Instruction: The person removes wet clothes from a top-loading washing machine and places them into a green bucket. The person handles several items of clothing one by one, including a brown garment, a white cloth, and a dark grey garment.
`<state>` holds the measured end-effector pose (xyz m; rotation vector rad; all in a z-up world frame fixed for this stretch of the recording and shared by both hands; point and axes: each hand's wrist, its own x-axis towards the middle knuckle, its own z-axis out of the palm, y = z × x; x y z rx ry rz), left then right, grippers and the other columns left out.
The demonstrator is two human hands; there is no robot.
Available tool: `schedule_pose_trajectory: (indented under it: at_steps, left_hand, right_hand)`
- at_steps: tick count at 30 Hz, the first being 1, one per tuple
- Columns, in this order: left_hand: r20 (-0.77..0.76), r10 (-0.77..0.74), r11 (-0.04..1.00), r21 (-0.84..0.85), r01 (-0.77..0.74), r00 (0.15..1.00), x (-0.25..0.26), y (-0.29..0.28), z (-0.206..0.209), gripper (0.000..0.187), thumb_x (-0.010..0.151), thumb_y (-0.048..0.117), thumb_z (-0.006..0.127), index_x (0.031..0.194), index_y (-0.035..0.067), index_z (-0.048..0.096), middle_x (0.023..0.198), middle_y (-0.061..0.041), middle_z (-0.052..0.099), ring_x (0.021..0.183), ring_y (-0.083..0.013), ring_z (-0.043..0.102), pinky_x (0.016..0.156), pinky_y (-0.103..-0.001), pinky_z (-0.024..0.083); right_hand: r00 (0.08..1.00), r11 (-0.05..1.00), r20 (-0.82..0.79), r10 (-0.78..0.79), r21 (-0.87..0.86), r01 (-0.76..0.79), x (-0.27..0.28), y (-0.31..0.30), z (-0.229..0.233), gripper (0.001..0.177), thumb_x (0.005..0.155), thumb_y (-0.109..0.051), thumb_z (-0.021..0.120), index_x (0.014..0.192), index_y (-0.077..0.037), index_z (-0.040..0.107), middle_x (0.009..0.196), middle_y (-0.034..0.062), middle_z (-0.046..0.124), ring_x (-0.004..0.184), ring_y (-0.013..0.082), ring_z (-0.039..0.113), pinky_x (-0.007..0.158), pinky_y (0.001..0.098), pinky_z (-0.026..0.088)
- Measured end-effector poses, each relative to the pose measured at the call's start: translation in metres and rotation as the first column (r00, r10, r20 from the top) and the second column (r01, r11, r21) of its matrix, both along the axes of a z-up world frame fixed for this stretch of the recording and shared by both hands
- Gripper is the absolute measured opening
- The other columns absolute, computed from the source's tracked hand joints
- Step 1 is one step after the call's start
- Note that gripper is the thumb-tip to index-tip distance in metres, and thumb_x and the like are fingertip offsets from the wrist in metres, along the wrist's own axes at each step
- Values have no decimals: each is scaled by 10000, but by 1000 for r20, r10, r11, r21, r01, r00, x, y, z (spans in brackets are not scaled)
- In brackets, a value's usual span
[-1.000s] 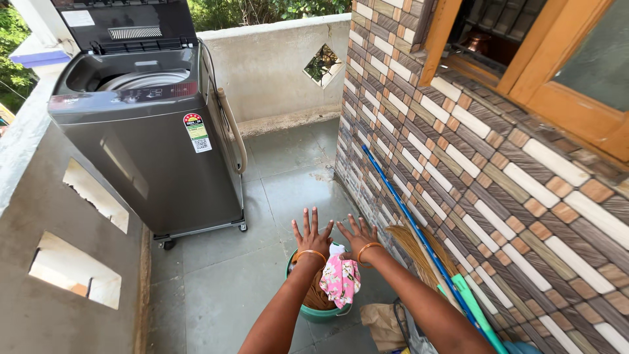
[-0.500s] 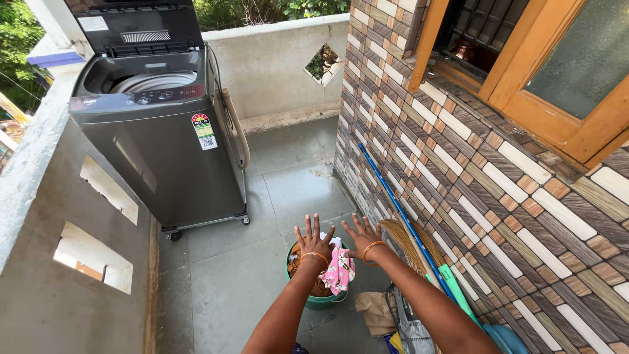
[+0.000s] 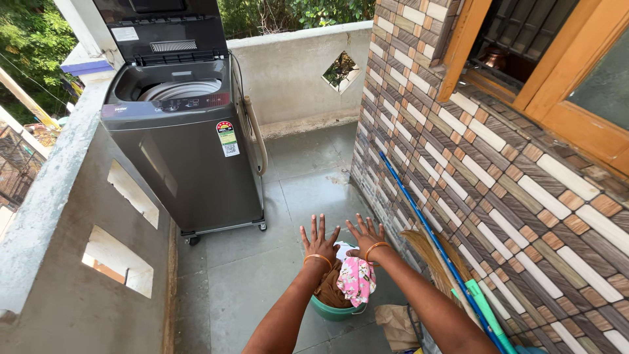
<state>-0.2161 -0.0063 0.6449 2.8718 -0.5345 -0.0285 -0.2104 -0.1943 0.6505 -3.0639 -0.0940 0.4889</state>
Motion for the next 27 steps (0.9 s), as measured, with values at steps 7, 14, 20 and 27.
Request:
schedule_pose_trajectory:
  at_steps: [7,14,20,27]
  left_hand:
    - [53,-41,999,5,41,998,33,58,38,612,1013,404,528,1584,378,309,1719,-108,-92,1561,-343,-180,1190,-688,-88]
    - [39,-37,997,73,34,999,57,127,72,619,1040,407,474,1612,346,246,1717,-123,-98,1558,-346,-192,1188,-692,-74]
    - [64,10,999,49,-13,998,83,164,84,670,1024,433,505,1618,336,210,1717,-122,-71,1564,-331,-162,1196,-685,-63]
    - [45,43,999,11,-44,998,127,184,101,744,996,442,555,1628,315,184,1716,-129,-58,1570,-340,-135,1210,-660,-41]
  right_hand:
    - [998,999,21,-53,3,53,29,42,18,1105,865,-652,691,1624,-405,-74,1731,-33,-111,1595,297,-55,1254,627,55]
    - [993,996,89,-82,39,79,56,69,18,1072,874,-658,674,1620,-407,-54,1731,-63,-62,1596,279,-23,1254,625,71]
    - [995,998,87,-55,28,53,84,92,20,1058,882,-650,666,1621,-398,-49,1733,-60,-64,1597,267,-19,1254,623,69]
    - [992,1000,125,19,22,-22,141,112,35,1019,885,-648,655,1620,-405,-8,1732,-50,-61,1595,253,-24,1255,613,54]
